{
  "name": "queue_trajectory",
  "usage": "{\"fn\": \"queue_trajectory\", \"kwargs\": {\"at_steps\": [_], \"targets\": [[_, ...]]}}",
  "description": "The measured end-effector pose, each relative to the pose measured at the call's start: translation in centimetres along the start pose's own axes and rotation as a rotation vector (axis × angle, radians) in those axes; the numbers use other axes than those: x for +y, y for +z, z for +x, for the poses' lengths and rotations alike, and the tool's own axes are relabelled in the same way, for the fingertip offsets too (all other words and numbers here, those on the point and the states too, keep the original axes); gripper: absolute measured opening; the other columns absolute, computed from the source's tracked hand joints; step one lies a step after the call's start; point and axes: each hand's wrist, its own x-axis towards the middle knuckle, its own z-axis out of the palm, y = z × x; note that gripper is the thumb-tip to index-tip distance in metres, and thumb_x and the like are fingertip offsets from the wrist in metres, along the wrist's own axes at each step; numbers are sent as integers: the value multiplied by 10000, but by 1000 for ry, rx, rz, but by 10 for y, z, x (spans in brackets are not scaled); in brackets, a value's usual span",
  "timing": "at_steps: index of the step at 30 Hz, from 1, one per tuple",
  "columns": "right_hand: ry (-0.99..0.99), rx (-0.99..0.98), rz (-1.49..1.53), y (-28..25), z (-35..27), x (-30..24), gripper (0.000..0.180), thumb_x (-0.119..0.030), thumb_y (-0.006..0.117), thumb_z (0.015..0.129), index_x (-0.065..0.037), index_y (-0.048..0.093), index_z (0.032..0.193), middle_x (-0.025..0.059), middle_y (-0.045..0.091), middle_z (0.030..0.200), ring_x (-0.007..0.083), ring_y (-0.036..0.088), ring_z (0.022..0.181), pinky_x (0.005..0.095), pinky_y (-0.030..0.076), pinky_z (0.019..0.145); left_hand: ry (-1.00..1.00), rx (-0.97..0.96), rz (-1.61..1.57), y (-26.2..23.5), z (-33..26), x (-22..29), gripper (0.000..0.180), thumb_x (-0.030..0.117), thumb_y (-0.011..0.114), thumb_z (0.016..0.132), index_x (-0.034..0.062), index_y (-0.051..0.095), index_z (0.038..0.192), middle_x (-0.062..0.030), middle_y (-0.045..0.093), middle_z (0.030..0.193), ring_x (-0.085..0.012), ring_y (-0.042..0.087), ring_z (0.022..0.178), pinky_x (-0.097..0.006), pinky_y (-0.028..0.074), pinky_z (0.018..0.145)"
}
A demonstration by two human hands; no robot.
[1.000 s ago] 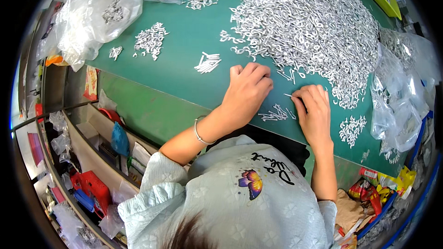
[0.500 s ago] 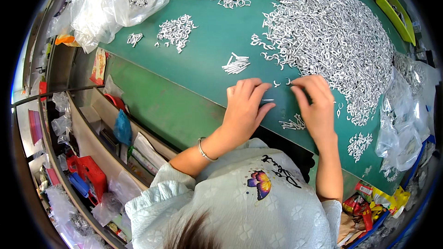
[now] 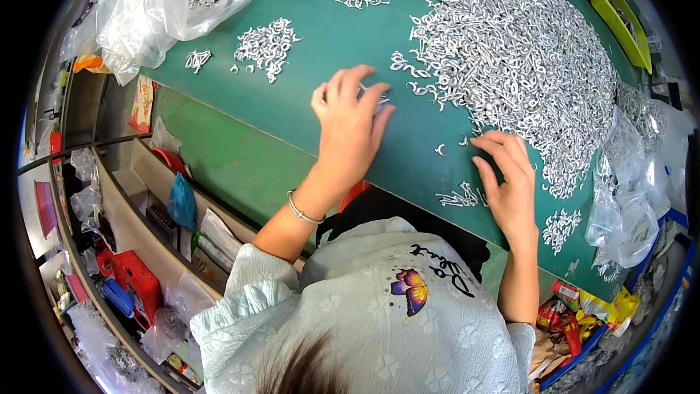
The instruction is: The person sorts small metal rings and pins by hand, separating them from a large pile into smaller groups and placing specific hardware into plastic bags.
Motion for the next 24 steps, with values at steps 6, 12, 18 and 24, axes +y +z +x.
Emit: {"fn": "queue_trajectory", "kwargs": {"at_steps": [6,12,18,24], "targets": [[-2,-109,64,15,6,-4,245,28,686,779,0,638,1017,107,585,1022,303,573,943,377,481,802,127,-166,-279,-2,-11,35,302,40,713,782,64,642,1074,-93,557,1184,-275,544,1064,-393,383,915],[227,-30,198,-12,-13,5,186,62,658,800,14,657,979,137,633,960,299,609,878,359,497,780,150,-331,-388,15,-20,49,396,-11,695,777,42,609,1160,-96,553,1084,-256,540,931,-354,435,826],[222,114,36,-28,-27,7,205,67,666,787,9,662,983,143,641,941,299,613,883,359,492,778,325,-337,-356,18,-10,60,325,-29,680,780,24,628,1096,-108,543,1071,-254,538,893,-362,465,782],[397,227,-152,-21,-63,25,275,34,691,791,-5,639,1058,150,585,1038,328,580,965,372,471,839,277,-361,-476,24,-12,61,192,-37,670,799,12,625,980,-101,549,1003,-279,536,856,-368,466,739]]}}
